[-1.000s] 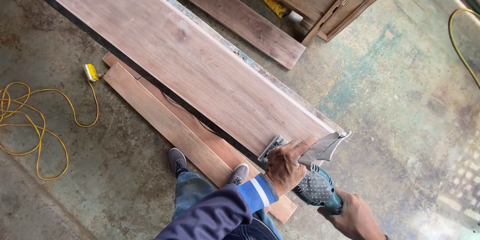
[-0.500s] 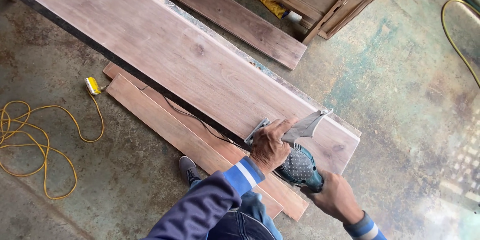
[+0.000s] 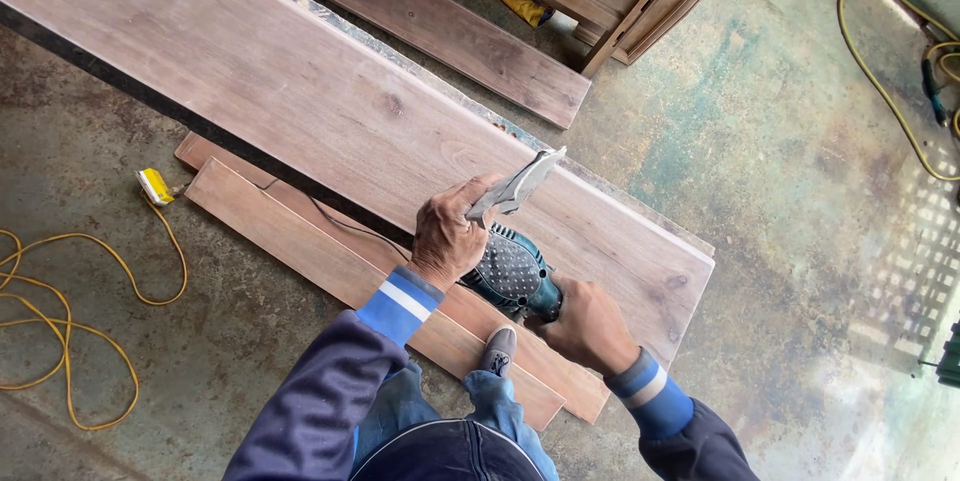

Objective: A person is sanding a large wooden plank using an electric orbital sander and manual sandpaper to smooth the surface.

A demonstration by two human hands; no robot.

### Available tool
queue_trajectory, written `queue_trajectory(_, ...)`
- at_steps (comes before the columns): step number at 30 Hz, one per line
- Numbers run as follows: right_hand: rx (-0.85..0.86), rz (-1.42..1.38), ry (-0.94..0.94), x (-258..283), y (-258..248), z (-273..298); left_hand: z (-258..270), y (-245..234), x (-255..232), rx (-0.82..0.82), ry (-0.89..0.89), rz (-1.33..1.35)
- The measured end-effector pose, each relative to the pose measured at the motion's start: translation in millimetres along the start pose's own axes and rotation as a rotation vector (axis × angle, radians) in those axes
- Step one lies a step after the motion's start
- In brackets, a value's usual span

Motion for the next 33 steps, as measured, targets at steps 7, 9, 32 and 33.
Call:
queue_trajectory(7, 0.007, 0.002, -0.026, -24, -10, 6, 4, 23, -18, 0.004, 0.01, -0.013)
queue_trajectory(9, 0.017, 0.013, 0.018, -51, -13, 14, 9, 42, -37, 0.015, 0.025, -0.005)
queue_trajectory(32, 0.097, 0.093, 0.264, -341, -105, 17, 5, 285, -168, 0.152, -0.024, 0.125)
queue_trajectory(33, 0.102, 0.106, 0.214, -330, -108, 11, 4, 283, -160, 0.115, -0.032, 0.108)
Point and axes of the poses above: each hand's wrist, its own z-axis away from the middle knuckle, its own y-axis out of the palm, x = y × z, the point moved 4 cm from there along -z, towards the middle knuckle, and after that the axes turned 11 degrees about y, right-handed, at the moved point
